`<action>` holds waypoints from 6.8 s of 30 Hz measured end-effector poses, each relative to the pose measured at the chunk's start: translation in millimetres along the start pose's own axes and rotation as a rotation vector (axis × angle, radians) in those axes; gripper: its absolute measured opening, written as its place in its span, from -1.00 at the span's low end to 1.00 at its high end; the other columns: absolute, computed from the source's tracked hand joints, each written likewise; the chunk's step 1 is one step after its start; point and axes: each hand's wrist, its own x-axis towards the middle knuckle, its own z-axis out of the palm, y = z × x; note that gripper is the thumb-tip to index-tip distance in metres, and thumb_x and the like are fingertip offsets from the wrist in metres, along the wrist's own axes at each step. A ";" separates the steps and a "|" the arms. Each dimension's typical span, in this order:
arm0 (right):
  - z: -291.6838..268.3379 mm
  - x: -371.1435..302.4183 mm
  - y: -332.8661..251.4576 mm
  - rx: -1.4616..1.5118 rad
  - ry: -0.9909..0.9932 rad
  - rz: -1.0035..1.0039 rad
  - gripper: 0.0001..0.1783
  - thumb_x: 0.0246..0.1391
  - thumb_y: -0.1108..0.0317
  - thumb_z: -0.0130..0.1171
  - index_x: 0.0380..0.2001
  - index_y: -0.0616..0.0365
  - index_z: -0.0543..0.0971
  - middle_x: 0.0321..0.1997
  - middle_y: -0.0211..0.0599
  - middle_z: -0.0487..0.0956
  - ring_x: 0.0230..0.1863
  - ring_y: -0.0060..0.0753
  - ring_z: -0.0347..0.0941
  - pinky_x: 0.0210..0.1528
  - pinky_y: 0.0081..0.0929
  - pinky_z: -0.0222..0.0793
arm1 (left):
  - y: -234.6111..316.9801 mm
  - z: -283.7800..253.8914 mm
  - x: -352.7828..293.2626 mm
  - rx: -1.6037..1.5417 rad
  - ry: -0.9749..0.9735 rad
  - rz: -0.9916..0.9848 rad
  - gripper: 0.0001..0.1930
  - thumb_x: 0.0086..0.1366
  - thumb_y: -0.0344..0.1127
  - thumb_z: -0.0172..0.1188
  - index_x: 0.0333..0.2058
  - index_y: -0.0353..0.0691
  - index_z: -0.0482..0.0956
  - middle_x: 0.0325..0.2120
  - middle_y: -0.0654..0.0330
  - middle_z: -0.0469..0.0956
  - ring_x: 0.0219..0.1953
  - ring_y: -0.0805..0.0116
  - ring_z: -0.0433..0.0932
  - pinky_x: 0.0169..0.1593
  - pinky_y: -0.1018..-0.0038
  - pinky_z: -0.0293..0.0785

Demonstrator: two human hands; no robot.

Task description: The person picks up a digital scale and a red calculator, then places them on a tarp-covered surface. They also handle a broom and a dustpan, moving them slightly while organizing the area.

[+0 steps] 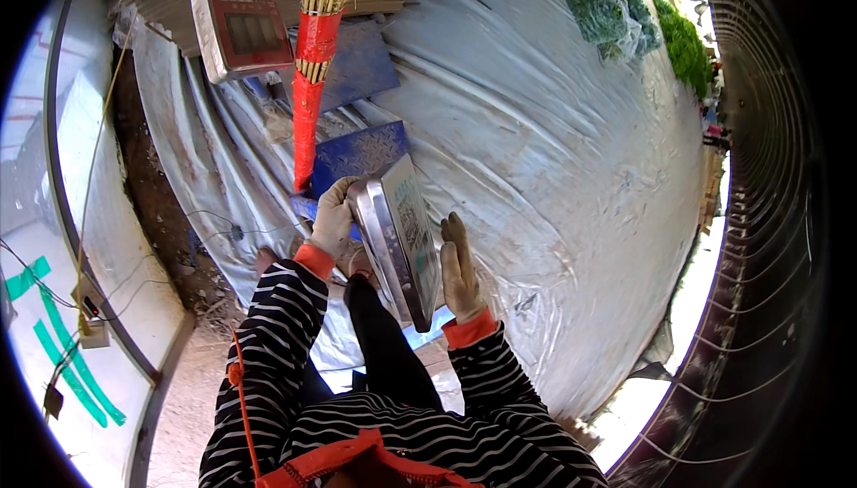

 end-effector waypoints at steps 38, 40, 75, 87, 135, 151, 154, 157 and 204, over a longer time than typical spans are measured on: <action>120.4 -90.8 94.9 -0.054 -0.087 0.431 -0.62 0.17 0.09 -0.06 -0.23 0.21 0.49 -0.25 0.08 0.55 -0.11 0.14 0.44 -0.07 -0.10 0.32 | 96.2 -112.0 -89.5 0.493 0.499 0.461 -0.68 0.09 -0.68 -0.14 -0.31 -0.43 0.62 -0.36 0.04 0.63 -0.33 0.30 0.62 -0.17 0.37 0.57; 123.8 -93.9 100.3 -0.017 -0.074 0.443 -0.60 0.17 0.08 -0.06 -0.23 0.23 0.49 -0.24 0.10 0.55 -0.11 0.15 0.44 -0.07 -0.10 0.32 | 129.1 -121.1 -89.2 0.576 0.563 0.321 -0.74 0.22 -0.49 -0.09 -0.26 -0.43 0.60 -0.33 0.03 0.62 -0.33 0.31 0.58 -0.19 0.49 0.49; 132.2 -95.3 54.6 -0.098 -0.256 0.618 -0.36 0.21 -0.15 -0.32 0.11 0.11 0.35 0.19 0.04 0.34 0.19 0.09 0.24 0.17 -0.22 0.17 | 57.7 -130.6 -123.2 0.043 0.175 -0.646 -0.38 0.28 0.06 0.10 0.10 -0.34 0.32 -0.14 0.12 0.51 -0.12 0.35 0.50 -0.03 0.44 0.42; 6.5 -92.3 227.0 -0.051 -0.040 0.315 -0.24 0.21 -0.23 -0.25 0.08 0.30 0.37 0.03 -0.06 0.46 0.07 -0.11 0.36 0.13 -0.33 0.21 | 20.0 -98.0 -195.2 0.253 0.703 -0.122 -0.41 0.34 0.23 -0.16 -0.06 -0.21 0.47 -0.35 0.20 0.56 -0.39 0.32 0.50 -0.27 0.39 0.41; -144.3 -190.6 354.4 0.566 -0.126 0.842 -0.46 0.25 -0.09 -0.17 -0.21 0.22 0.50 -0.44 -0.43 0.48 -0.47 -0.55 0.34 -0.43 -0.54 0.24 | -86.5 -111.9 -198.4 0.457 1.002 -0.230 -0.18 0.30 0.35 -0.35 0.23 -0.27 0.19 0.20 0.13 0.27 0.22 0.18 0.21 0.23 0.36 0.09; -120.6 -178.0 322.2 0.578 -0.159 0.937 -0.57 0.22 0.02 -0.07 -0.16 0.21 0.47 -0.41 -0.43 0.49 -0.47 -0.56 0.34 -0.46 -0.56 0.22 | -27.2 -125.1 -240.0 1.315 1.069 -0.560 -0.47 0.42 -0.13 -0.28 0.23 -0.35 0.19 0.25 -0.02 0.18 0.25 0.17 0.22 0.18 0.40 0.25; -145.2 -174.4 348.0 0.537 -0.108 0.912 -0.57 0.23 0.02 -0.08 -0.18 0.20 0.47 -0.42 -0.44 0.49 -0.48 -0.57 0.33 -0.47 -0.55 0.21 | -74.3 -133.1 -207.5 1.299 1.045 -0.405 -0.36 0.40 0.14 -0.35 0.15 -0.29 0.34 0.07 -0.05 0.41 0.14 0.10 0.37 0.08 0.38 0.35; -127.7 -172.6 335.1 0.545 -0.143 0.895 -0.62 0.24 0.01 -0.13 -0.30 0.11 0.45 -0.52 -0.49 0.41 -0.56 -0.56 0.29 -0.54 -0.53 0.15 | -73.7 -176.9 -218.6 1.164 1.146 -0.272 -0.29 0.35 0.25 -0.36 0.09 -0.27 0.41 -0.05 -0.03 0.49 0.06 0.04 0.41 0.05 0.36 0.34; 70.2 -132.1 76.9 0.088 -0.287 0.208 -0.45 0.19 -0.01 -0.05 0.01 0.26 0.42 -0.03 -0.08 0.46 0.01 -0.17 0.36 0.07 -0.25 0.22 | 3.5 -119.7 -201.7 -0.128 0.558 -0.427 -0.57 0.34 0.10 -0.06 -0.17 -0.14 0.53 -0.36 0.25 0.56 -0.34 0.32 0.52 -0.20 0.30 0.48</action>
